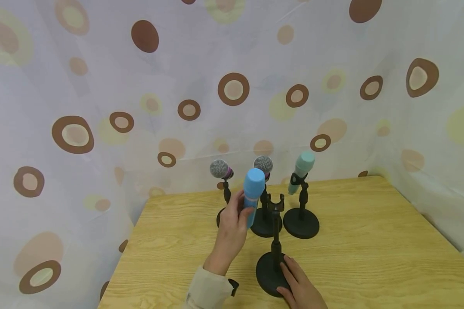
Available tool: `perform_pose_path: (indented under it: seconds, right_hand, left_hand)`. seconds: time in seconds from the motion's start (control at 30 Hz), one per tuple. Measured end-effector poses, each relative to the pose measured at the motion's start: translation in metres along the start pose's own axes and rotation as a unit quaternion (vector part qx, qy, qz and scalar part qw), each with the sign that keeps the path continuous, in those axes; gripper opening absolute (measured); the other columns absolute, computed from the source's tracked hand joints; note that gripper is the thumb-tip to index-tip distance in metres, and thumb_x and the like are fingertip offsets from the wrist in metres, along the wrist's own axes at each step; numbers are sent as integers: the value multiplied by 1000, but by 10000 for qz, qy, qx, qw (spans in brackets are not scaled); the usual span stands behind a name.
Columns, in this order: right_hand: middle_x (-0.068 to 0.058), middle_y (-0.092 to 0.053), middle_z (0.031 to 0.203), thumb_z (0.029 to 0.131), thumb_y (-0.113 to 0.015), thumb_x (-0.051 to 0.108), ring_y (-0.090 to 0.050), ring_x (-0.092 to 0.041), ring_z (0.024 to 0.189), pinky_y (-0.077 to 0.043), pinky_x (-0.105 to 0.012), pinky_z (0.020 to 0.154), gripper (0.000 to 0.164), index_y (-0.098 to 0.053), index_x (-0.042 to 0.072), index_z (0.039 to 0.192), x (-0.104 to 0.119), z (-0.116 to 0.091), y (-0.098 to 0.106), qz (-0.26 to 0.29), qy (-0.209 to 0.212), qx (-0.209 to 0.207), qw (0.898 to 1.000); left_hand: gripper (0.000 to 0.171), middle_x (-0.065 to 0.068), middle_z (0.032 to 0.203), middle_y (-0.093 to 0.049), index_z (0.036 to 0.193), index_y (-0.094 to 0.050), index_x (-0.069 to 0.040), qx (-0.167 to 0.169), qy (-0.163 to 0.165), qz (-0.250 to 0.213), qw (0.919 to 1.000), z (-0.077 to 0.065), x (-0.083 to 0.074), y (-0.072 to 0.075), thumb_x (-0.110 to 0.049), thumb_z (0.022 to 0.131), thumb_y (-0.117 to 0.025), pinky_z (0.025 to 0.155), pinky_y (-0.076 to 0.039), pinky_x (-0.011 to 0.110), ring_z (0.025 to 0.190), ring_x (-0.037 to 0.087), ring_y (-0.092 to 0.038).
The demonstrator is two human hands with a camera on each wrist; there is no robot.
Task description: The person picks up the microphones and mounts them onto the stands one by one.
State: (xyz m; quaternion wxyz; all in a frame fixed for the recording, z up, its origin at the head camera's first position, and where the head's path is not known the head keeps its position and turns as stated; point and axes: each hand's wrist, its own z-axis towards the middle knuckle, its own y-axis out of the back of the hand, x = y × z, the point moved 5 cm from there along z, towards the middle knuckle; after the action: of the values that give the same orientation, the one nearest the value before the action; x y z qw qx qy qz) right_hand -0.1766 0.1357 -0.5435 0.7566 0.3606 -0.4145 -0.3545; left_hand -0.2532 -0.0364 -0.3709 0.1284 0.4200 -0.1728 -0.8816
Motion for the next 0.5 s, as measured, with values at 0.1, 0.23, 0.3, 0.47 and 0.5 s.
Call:
perform_pose_path:
  seconds: [0.1,0.23,0.3,0.47,0.5]
  right_hand:
    - [-18,-52,144,88,-73,32,-51,-38,132,-53,-49,97,56,-61,-2,130,-1,2,-1,187,-34,149,9997]
    - [-17,-51,146,90,-70,35,-51,-37,132,-53,-49,97,54,-62,-2,130,-1,5,0,323,122,266,9991]
    - [-16,-50,146,92,-68,37,-51,-36,131,-53,-49,96,54,-62,-1,130,-1,6,1,375,227,355,9984]
    - [-16,-49,147,94,-63,40,-51,-38,132,-51,-50,98,55,-60,-1,131,-4,9,0,501,365,632,9961]
    - [-16,-49,148,95,-63,40,-50,-38,132,-51,-50,98,56,-60,-1,131,-4,9,0,535,385,680,9955]
  left_hand:
    - [46,11,136,-60,145,-39,-16,-15,26,-45,10000,4,-2,1,-24,101,-51,99,-53,46,122,24,-63]
    - [46,11,136,-60,146,-39,-17,-12,124,-90,9999,7,-3,1,-24,102,-51,101,-52,46,123,24,-62]
    - [46,10,137,-59,146,-40,-17,-12,183,-128,9998,8,-2,1,-23,102,-51,102,-52,45,124,24,-61]
    - [44,11,137,-59,145,-41,-16,-12,130,-215,9997,12,-4,0,-23,102,-50,104,-51,44,126,24,-60]
    - [44,11,137,-60,144,-41,-16,-18,95,-217,9997,13,-5,0,-23,102,-50,104,-50,44,126,23,-60]
